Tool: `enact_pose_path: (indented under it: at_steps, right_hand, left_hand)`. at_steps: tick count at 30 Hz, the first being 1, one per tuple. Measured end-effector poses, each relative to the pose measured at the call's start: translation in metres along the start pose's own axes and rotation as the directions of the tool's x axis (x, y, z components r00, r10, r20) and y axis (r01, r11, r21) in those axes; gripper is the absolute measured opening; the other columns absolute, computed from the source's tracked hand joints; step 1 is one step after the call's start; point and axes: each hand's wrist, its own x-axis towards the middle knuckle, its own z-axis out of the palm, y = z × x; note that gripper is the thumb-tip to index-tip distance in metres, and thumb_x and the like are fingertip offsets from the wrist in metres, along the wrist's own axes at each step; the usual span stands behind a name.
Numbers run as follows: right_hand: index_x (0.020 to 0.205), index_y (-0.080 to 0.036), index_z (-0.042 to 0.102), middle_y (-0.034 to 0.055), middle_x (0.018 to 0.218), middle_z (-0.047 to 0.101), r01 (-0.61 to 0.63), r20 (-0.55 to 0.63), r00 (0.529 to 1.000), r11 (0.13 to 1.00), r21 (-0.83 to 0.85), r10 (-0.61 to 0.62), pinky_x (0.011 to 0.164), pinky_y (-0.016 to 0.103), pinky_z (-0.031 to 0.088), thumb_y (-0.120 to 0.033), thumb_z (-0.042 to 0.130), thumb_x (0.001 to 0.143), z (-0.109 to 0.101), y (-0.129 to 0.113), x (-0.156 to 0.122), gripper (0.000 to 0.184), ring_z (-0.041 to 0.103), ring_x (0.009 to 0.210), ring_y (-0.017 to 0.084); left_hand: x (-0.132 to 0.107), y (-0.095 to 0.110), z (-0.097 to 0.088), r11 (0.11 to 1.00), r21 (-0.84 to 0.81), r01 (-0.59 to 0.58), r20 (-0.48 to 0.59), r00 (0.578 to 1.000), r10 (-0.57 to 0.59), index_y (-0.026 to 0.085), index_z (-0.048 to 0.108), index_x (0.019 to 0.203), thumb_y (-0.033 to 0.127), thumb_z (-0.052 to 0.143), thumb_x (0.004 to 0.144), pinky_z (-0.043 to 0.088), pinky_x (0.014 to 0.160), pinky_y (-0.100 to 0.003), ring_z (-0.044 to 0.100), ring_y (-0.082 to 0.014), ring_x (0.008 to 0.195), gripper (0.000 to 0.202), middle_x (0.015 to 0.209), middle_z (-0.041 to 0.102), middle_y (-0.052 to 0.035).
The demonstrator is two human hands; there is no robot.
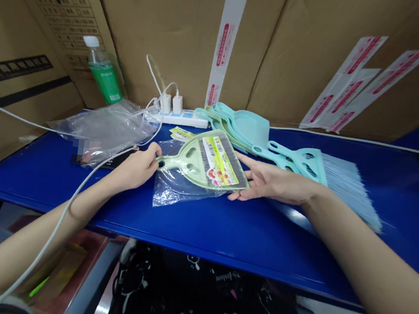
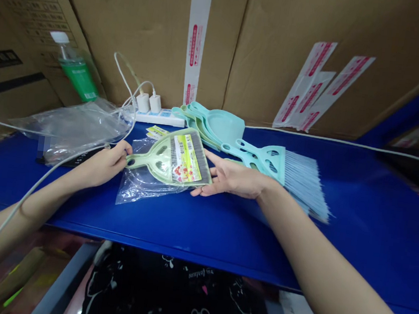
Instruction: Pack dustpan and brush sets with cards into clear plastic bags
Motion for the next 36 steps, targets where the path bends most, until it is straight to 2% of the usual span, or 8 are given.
enact_pose_path:
  at_steps: [6, 11, 15, 18, 21, 24, 30, 36]
  right_hand:
    - [0.154, -0.023, -0.011, 0.0029, 0.089, 0.072, -0.028, -0.005, 1.000, 0.999, -0.018, 0.028, 0.072, 0.027, 0.059, -0.008, 0.074, 0.072, -0.006, 0.001, 0.001, 0.119, 0.072, 0.087, 0.020]
    - [0.153, -0.022, -0.013, 0.0024, 0.088, 0.074, -0.033, 0.004, 0.999, 0.999, -0.016, 0.033, 0.072, 0.025, 0.059, -0.011, 0.073, 0.073, -0.009, -0.002, 0.000, 0.118, 0.072, 0.082, 0.018]
    - [0.155, -0.019, 0.001, 0.0029, 0.086, 0.074, -0.069, -0.011, 0.998, 0.997, -0.022, 0.069, 0.067, 0.022, 0.059, -0.013, 0.071, 0.077, -0.007, -0.004, 0.000, 0.105, 0.072, 0.078, 0.017]
    - [0.153, -0.018, 0.022, 0.0027, 0.081, 0.073, -0.083, -0.056, 0.995, 0.996, -0.040, 0.081, 0.062, 0.019, 0.058, -0.017, 0.067, 0.081, -0.005, -0.006, 0.000, 0.085, 0.071, 0.075, 0.015]
    - [0.144, -0.019, 0.044, 0.0053, 0.086, 0.074, -0.120, -0.067, 0.991, 0.990, -0.072, 0.115, 0.061, 0.018, 0.056, -0.023, 0.067, 0.082, -0.005, -0.007, 0.002, 0.066, 0.070, 0.075, 0.013]
    - [0.133, -0.019, 0.057, 0.0064, 0.092, 0.074, -0.146, -0.054, 0.989, 0.985, -0.097, 0.141, 0.062, 0.018, 0.056, -0.030, 0.073, 0.076, -0.007, -0.005, 0.005, 0.060, 0.069, 0.073, 0.012]
    - [0.116, -0.017, 0.067, 0.0038, 0.080, 0.073, -0.148, -0.144, 0.980, 0.987, -0.067, 0.138, 0.059, 0.020, 0.053, -0.034, 0.081, 0.062, -0.007, 0.001, 0.009, 0.058, 0.065, 0.067, 0.012]
    - [0.092, -0.017, 0.067, -0.0025, 0.060, 0.066, -0.149, -0.317, 0.941, 0.986, -0.071, 0.120, 0.049, 0.020, 0.048, -0.030, 0.081, 0.061, 0.004, -0.003, 0.013, 0.037, 0.058, 0.053, 0.009]
  left_hand:
    - [0.001, -0.002, 0.000, 1.000, 0.007, -0.026, 0.007, 1.000, 0.026, 0.023, 0.038, 0.087, 0.013, 0.036, 0.082, 0.035, 0.060, -0.029, 0.050, -0.0171, 0.053, 0.012, 0.055, 0.046, 0.0066]
    - [0.001, -0.002, -0.001, 1.000, -0.011, -0.022, 0.016, 1.000, 0.022, 0.023, 0.038, 0.088, 0.013, 0.037, 0.082, 0.035, 0.061, -0.029, 0.050, -0.0172, 0.054, 0.012, 0.055, 0.046, 0.0067]
    - [0.000, -0.001, -0.001, 1.000, -0.017, -0.013, 0.019, 1.000, 0.013, 0.023, 0.038, 0.087, 0.013, 0.036, 0.081, 0.035, 0.060, -0.029, 0.050, -0.0170, 0.054, 0.013, 0.055, 0.046, 0.0068]
    - [0.000, -0.001, -0.001, 0.999, -0.012, -0.032, 0.017, 0.999, 0.032, 0.023, 0.037, 0.086, 0.012, 0.035, 0.082, 0.034, 0.059, -0.028, 0.049, -0.0162, 0.051, 0.012, 0.054, 0.045, 0.0072]
    - [0.000, -0.001, -0.001, 0.998, -0.008, -0.056, 0.011, 0.998, 0.057, 0.024, 0.036, 0.085, 0.012, 0.035, 0.082, 0.034, 0.059, -0.028, 0.047, -0.0150, 0.049, 0.012, 0.054, 0.044, 0.0080]
    - [0.000, -0.001, -0.002, 0.999, -0.001, -0.048, 0.021, 0.999, 0.048, 0.024, 0.035, 0.086, 0.011, 0.034, 0.082, 0.034, 0.059, -0.028, 0.048, -0.0154, 0.050, 0.013, 0.055, 0.044, 0.0077]
    - [0.000, -0.001, -0.002, 0.999, 0.006, -0.041, 0.027, 0.999, 0.041, 0.023, 0.036, 0.086, 0.013, 0.035, 0.082, 0.034, 0.059, -0.028, 0.049, -0.0161, 0.052, 0.012, 0.056, 0.045, 0.0070]
    - [0.000, -0.002, -0.002, 0.998, 0.018, -0.060, 0.030, 0.998, 0.059, 0.023, 0.037, 0.087, 0.014, 0.034, 0.082, 0.036, 0.060, -0.028, 0.051, -0.0168, 0.054, 0.011, 0.057, 0.047, 0.0064]
